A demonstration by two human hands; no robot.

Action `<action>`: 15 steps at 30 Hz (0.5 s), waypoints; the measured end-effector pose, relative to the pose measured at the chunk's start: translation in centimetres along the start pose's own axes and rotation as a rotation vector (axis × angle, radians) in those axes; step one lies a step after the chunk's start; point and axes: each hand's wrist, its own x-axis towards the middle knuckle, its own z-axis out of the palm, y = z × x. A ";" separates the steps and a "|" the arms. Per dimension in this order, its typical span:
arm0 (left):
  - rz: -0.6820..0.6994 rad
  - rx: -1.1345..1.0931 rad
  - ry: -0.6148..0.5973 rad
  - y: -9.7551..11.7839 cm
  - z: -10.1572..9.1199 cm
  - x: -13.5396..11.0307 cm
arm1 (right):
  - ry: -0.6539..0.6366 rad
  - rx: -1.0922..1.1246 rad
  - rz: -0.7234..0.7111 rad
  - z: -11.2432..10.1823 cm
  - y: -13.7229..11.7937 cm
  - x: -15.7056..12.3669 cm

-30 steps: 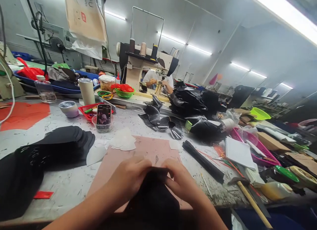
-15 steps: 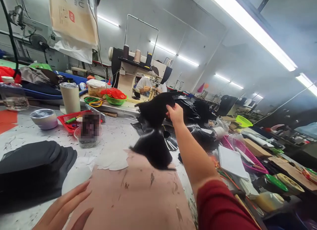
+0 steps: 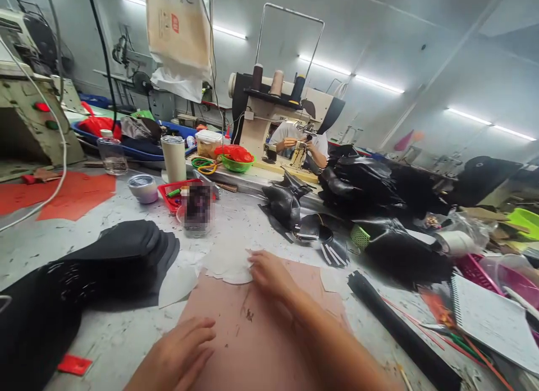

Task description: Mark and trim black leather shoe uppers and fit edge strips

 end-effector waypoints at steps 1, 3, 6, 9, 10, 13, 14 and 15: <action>0.014 -0.023 -0.012 0.8 0.3 0.2 | -0.014 -0.062 -0.045 1.1 -0.4 -1.0; 0.042 -0.056 -0.040 1.9 0.8 0.1 | -0.007 -0.161 -0.104 2.5 -1.1 -2.2; 0.021 -0.025 -0.053 2.0 0.8 -0.5 | 0.017 -0.203 -0.142 3.3 -2.2 -2.8; -0.079 0.133 0.045 -0.1 -1.6 -0.7 | 0.002 -0.184 -0.190 3.7 -3.5 -3.9; -0.143 0.211 0.114 -1.1 -3.0 -0.7 | -0.001 -0.177 -0.205 3.8 -3.9 -4.5; -0.431 0.443 0.298 -5.0 -8.6 -0.2 | -0.012 -0.149 -0.227 4.2 -5.1 -6.6; -0.544 0.498 0.350 -6.3 -10.4 0.0 | -0.022 -0.140 -0.226 4.2 -5.4 -7.3; -0.642 0.499 0.346 -7.5 -12.1 0.3 | -0.035 -0.132 -0.222 4.2 -5.8 -7.9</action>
